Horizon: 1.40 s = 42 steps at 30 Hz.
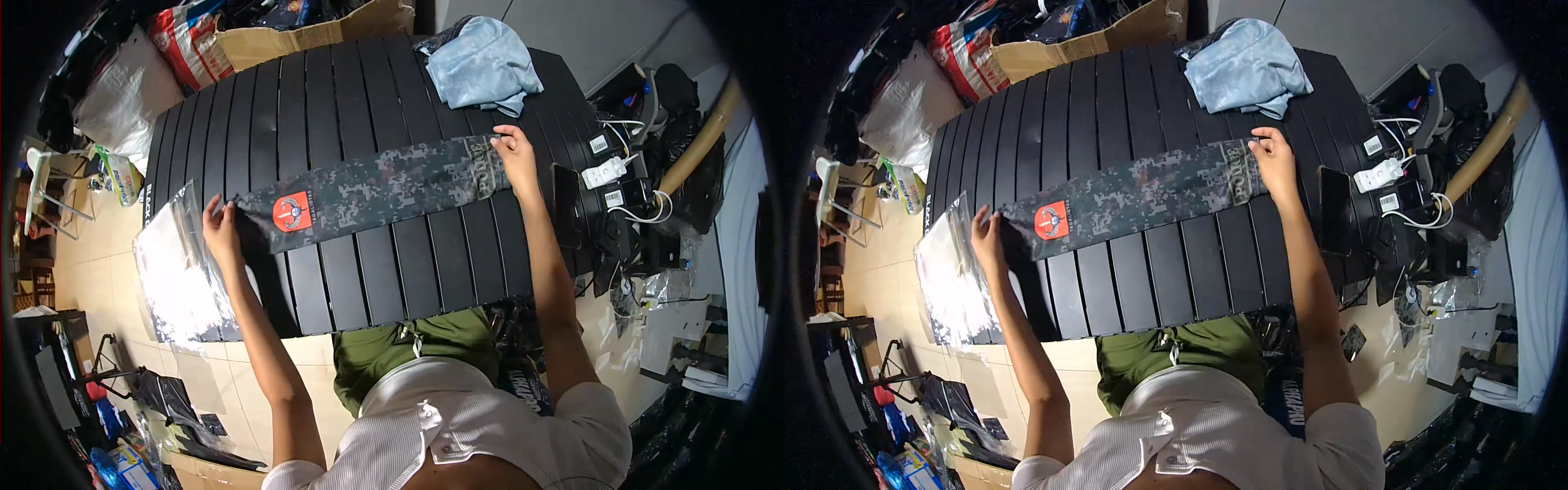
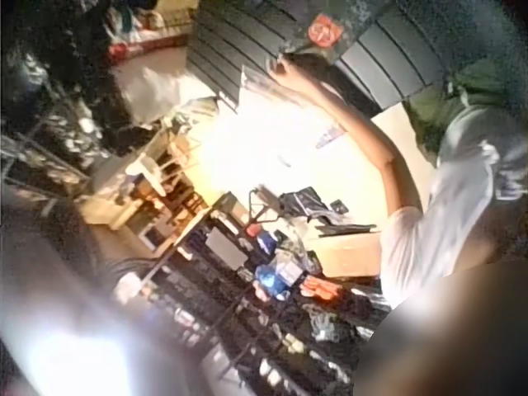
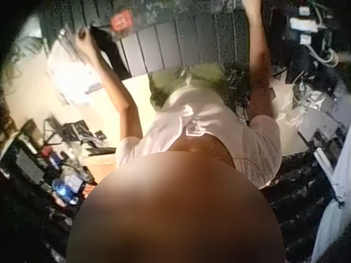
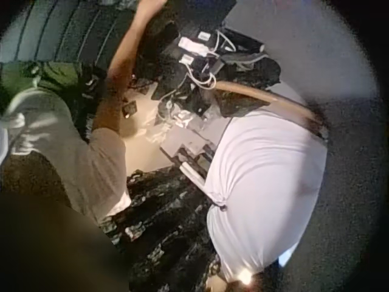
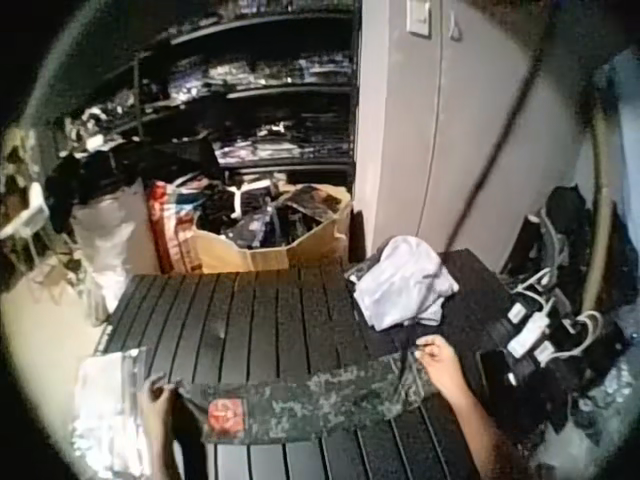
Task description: Trimming loose threads from fabric arm sleeves, folding them, and placing them into clear plastic packaging.
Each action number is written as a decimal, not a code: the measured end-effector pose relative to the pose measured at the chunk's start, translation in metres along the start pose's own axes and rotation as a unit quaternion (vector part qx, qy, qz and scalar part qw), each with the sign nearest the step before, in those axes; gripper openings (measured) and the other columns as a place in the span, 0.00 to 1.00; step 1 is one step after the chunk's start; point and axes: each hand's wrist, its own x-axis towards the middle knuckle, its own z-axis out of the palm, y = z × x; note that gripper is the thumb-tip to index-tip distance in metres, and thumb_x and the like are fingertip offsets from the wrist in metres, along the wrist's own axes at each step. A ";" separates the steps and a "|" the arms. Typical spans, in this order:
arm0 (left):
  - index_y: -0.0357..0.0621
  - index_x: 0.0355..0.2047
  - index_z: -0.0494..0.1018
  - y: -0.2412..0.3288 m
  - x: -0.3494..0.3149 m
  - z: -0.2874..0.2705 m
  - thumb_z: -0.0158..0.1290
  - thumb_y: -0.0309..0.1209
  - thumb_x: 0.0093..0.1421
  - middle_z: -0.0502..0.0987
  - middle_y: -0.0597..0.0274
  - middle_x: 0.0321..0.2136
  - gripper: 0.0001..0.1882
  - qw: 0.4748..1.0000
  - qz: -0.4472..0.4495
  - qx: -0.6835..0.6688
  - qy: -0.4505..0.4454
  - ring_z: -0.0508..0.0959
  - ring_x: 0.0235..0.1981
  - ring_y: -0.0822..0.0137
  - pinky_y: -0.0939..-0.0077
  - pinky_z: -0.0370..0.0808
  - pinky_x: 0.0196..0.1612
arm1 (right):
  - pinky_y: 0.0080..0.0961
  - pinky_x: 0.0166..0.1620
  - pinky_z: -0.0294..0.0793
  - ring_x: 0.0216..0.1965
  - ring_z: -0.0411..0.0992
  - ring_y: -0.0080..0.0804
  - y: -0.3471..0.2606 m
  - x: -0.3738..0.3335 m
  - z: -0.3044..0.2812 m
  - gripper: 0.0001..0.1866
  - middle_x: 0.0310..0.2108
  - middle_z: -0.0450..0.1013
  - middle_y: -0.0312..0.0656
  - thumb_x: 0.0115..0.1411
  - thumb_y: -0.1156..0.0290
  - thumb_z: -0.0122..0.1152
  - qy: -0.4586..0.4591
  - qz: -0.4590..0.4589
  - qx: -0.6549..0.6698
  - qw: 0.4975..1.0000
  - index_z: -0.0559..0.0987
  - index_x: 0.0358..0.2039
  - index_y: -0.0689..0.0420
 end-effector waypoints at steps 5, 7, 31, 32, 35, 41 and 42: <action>0.39 0.46 0.68 0.028 -0.016 0.014 0.51 0.29 0.57 0.76 0.60 0.35 0.16 0.981 0.140 0.119 0.069 0.74 0.34 0.71 0.79 0.68 0.41 | 0.16 0.29 0.63 0.23 0.63 0.15 -0.017 -0.001 0.002 0.10 0.20 0.68 0.33 0.56 0.74 0.55 0.082 -0.127 -0.072 0.986 0.71 0.40 0.60; 0.42 0.46 0.68 0.039 -0.014 0.014 0.51 0.29 0.58 0.76 0.59 0.34 0.15 0.975 0.137 0.164 0.057 0.74 0.33 0.70 0.78 0.69 0.40 | 0.16 0.29 0.63 0.23 0.63 0.17 -0.028 0.000 0.004 0.11 0.20 0.68 0.34 0.56 0.73 0.55 0.070 -0.130 -0.111 0.983 0.71 0.40 0.59; 0.35 0.24 0.72 0.037 -0.028 -0.029 0.55 0.38 0.55 0.66 0.72 0.18 0.16 0.963 -0.067 0.185 -0.182 0.61 0.21 0.80 0.86 0.58 0.24 | 0.13 0.37 0.64 0.29 0.67 0.16 -0.033 -0.036 -0.041 0.23 0.24 0.70 0.33 0.49 0.76 0.62 -0.139 0.141 -0.022 0.980 0.67 0.46 0.59; 0.35 0.24 0.72 0.036 -0.027 -0.032 0.55 0.38 0.55 0.66 0.72 0.18 0.16 0.963 -0.068 0.185 -0.183 0.61 0.21 0.80 0.86 0.58 0.24 | 0.13 0.37 0.64 0.29 0.67 0.16 -0.032 -0.036 -0.043 0.23 0.24 0.70 0.33 0.49 0.76 0.62 -0.139 0.142 -0.022 0.980 0.67 0.46 0.59; 0.38 0.24 0.72 0.041 -0.025 -0.042 0.56 0.36 0.55 0.67 0.73 0.20 0.13 0.962 -0.121 0.180 -0.167 0.62 0.23 0.82 0.88 0.58 0.26 | 0.11 0.33 0.63 0.26 0.65 0.15 -0.034 -0.036 -0.049 0.23 0.24 0.70 0.32 0.48 0.77 0.62 -0.138 0.141 -0.008 0.980 0.68 0.46 0.59; 0.38 0.29 0.74 0.031 -0.025 -0.061 0.54 0.36 0.56 0.69 0.74 0.22 0.12 0.956 -0.125 0.154 -0.215 0.64 0.24 0.82 0.88 0.58 0.28 | 0.13 0.30 0.63 0.27 0.65 0.16 -0.043 -0.046 -0.060 0.23 0.27 0.71 0.34 0.46 0.77 0.64 -0.167 0.189 -0.054 0.966 0.69 0.45 0.58; 0.37 0.30 0.74 0.032 -0.025 -0.061 0.55 0.37 0.55 0.70 0.72 0.21 0.13 0.949 -0.122 0.183 -0.225 0.64 0.24 0.82 0.88 0.59 0.27 | 0.13 0.30 0.63 0.27 0.65 0.16 -0.036 -0.046 -0.061 0.23 0.27 0.71 0.34 0.46 0.77 0.64 -0.168 0.189 -0.054 0.966 0.69 0.45 0.58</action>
